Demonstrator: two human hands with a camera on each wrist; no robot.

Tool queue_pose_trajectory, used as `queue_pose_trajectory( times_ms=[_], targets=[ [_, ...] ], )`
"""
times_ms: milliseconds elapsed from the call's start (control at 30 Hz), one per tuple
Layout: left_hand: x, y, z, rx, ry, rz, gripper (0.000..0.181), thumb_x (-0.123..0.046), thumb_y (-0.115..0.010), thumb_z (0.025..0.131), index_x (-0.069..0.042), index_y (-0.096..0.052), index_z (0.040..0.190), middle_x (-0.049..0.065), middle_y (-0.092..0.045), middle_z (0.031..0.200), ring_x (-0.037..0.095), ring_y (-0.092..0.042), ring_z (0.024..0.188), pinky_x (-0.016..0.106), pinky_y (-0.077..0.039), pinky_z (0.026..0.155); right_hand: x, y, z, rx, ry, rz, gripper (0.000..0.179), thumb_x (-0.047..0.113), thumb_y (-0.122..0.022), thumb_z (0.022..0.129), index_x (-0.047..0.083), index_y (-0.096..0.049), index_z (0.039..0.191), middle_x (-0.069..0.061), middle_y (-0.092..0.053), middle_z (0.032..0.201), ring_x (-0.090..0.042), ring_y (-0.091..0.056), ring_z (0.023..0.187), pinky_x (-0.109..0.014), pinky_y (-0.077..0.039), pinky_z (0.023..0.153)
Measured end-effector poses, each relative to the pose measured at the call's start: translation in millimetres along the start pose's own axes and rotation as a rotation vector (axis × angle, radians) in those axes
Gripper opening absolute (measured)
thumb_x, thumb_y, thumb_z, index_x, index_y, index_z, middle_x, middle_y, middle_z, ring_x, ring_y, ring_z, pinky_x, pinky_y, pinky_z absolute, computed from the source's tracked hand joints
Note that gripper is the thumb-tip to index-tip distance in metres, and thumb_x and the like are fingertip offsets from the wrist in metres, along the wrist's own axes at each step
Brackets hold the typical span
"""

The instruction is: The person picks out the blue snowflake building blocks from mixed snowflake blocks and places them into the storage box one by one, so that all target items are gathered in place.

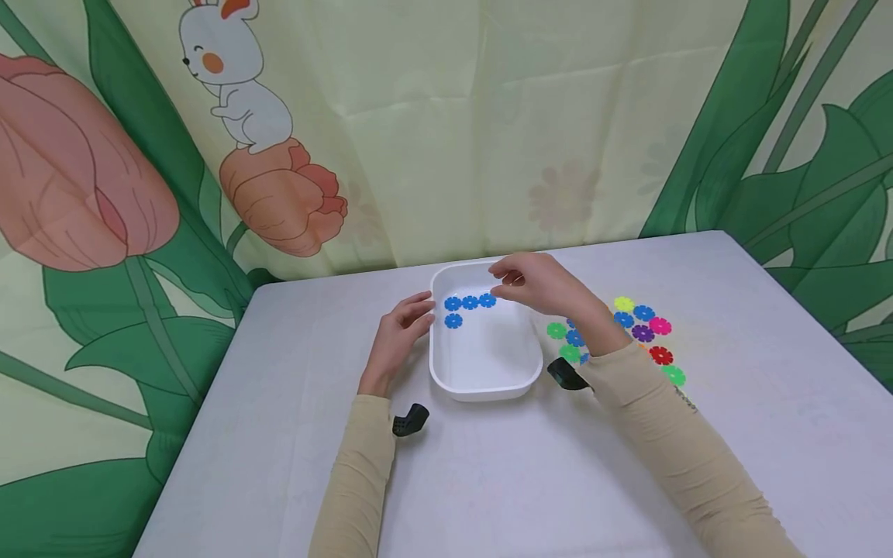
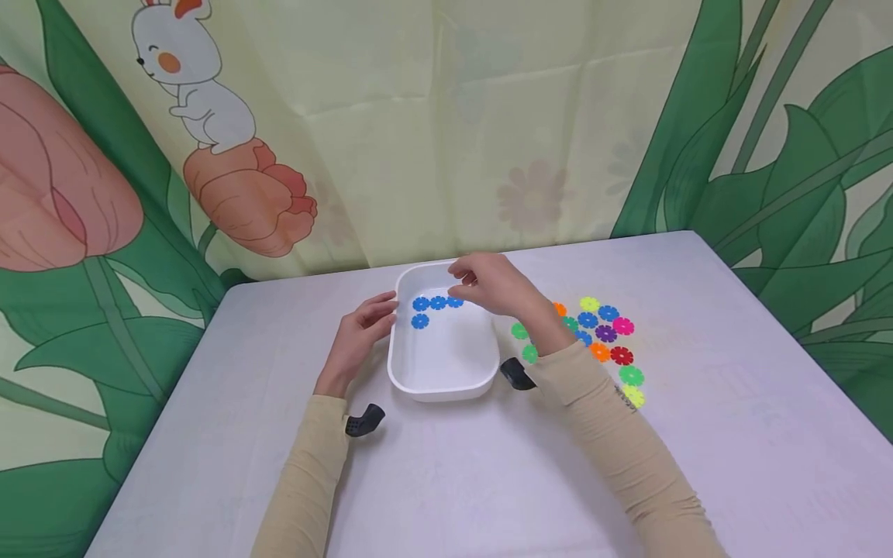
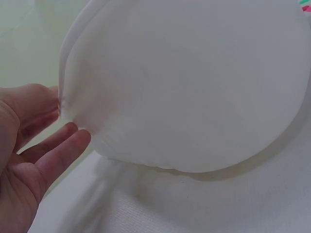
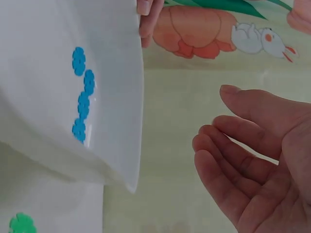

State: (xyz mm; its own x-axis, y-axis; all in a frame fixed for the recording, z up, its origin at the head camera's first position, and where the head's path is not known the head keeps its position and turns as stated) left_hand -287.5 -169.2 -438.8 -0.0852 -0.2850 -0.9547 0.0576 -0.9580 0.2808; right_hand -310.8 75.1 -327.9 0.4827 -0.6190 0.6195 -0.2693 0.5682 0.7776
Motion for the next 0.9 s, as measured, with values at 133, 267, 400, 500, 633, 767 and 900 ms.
queue_pose_trajectory(
  times_ms=[133, 267, 400, 500, 633, 767, 900],
  targets=[
    [0.6, 0.2, -0.5, -0.007, 0.009, 0.004, 0.029, -0.028, -0.068, 0.093, -0.016, -0.071, 0.119, -0.015, -0.052, 0.137, 0.014, -0.052, 0.126, 0.031, -0.051, 0.095, -11.0, 11.3, -20.6, -0.024, -0.052, -0.020, 0.041, 0.018, -0.070, 0.092, 0.000, -0.061, 0.128, -0.015, -0.064, 0.119, -0.028, -0.060, 0.107, -0.043, -0.054, 0.091],
    [1.6, 1.3, -0.9, -0.006, 0.010, -0.002, 0.031, -0.026, -0.067, 0.094, -0.012, -0.069, 0.122, -0.014, -0.052, 0.137, 0.015, -0.052, 0.126, 0.032, -0.051, 0.095, -22.1, 17.8, -39.7, -0.035, -0.078, -0.040, 0.044, 0.018, -0.070, 0.092, 0.000, -0.059, 0.130, -0.016, -0.062, 0.122, -0.030, -0.060, 0.110, -0.045, -0.054, 0.091],
    [2.3, 2.2, -0.9, -0.001, 0.004, -0.012, 0.033, -0.023, -0.066, 0.094, -0.008, -0.067, 0.124, -0.012, -0.052, 0.139, 0.016, -0.053, 0.126, 0.032, -0.051, 0.095, -32.7, 21.1, -55.9, -0.038, -0.085, -0.063, 0.045, 0.017, -0.070, 0.091, -0.001, -0.058, 0.131, -0.018, -0.061, 0.125, -0.033, -0.059, 0.111, -0.049, -0.052, 0.093],
    [1.8, 2.2, -0.5, 0.003, -0.001, -0.014, 0.034, -0.023, -0.066, 0.094, -0.007, -0.067, 0.125, -0.011, -0.052, 0.139, 0.017, -0.053, 0.126, 0.032, -0.051, 0.095, -41.1, 22.5, -65.9, -0.037, -0.104, -0.082, 0.045, 0.016, -0.070, 0.090, -0.002, -0.058, 0.130, -0.020, -0.061, 0.125, -0.035, -0.059, 0.111, -0.050, -0.052, 0.093],
    [0.9, 2.0, -0.2, 0.002, -0.003, -0.006, 0.034, -0.023, -0.066, 0.094, -0.007, -0.067, 0.124, -0.012, -0.052, 0.139, 0.016, -0.052, 0.126, 0.032, -0.051, 0.095, -52.3, 22.3, -76.8, -0.026, -0.147, -0.091, 0.048, 0.016, -0.072, 0.089, -0.002, -0.058, 0.131, -0.021, -0.061, 0.123, -0.037, -0.058, 0.111, -0.049, -0.054, 0.089],
    [0.3, 1.2, -0.2, 0.005, 0.001, -0.005, 0.033, -0.023, -0.066, 0.094, -0.007, -0.067, 0.124, -0.011, -0.051, 0.140, 0.017, -0.051, 0.128, 0.032, -0.050, 0.096, -62.3, 20.5, -87.1, -0.010, -0.176, -0.095, 0.051, 0.018, -0.074, 0.088, -0.003, -0.058, 0.131, -0.022, -0.061, 0.123, -0.038, -0.058, 0.110, -0.048, -0.055, 0.088],
    [0.2, -0.1, 0.2, 0.008, -0.002, -0.014, 0.033, -0.021, -0.066, 0.094, -0.006, -0.067, 0.124, -0.009, -0.051, 0.141, 0.018, -0.051, 0.128, 0.033, -0.051, 0.096, -69.3, 19.4, -96.3, -0.008, -0.183, -0.093, 0.053, 0.018, -0.075, 0.087, -0.004, -0.057, 0.131, -0.022, -0.061, 0.123, -0.039, -0.059, 0.109, -0.048, -0.055, 0.088]
  ],
)
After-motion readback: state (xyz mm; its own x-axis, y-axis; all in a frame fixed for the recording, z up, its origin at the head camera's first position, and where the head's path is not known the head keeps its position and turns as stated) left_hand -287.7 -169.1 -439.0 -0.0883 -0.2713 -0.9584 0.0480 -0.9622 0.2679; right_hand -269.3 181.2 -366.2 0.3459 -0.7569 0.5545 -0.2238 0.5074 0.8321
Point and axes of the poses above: each hand's wrist, its own z-axis towards the middle knuckle, its own y-axis out of the back of the hand, x = y × z, the point moved 4 cm from there along z, towards the middle knuckle
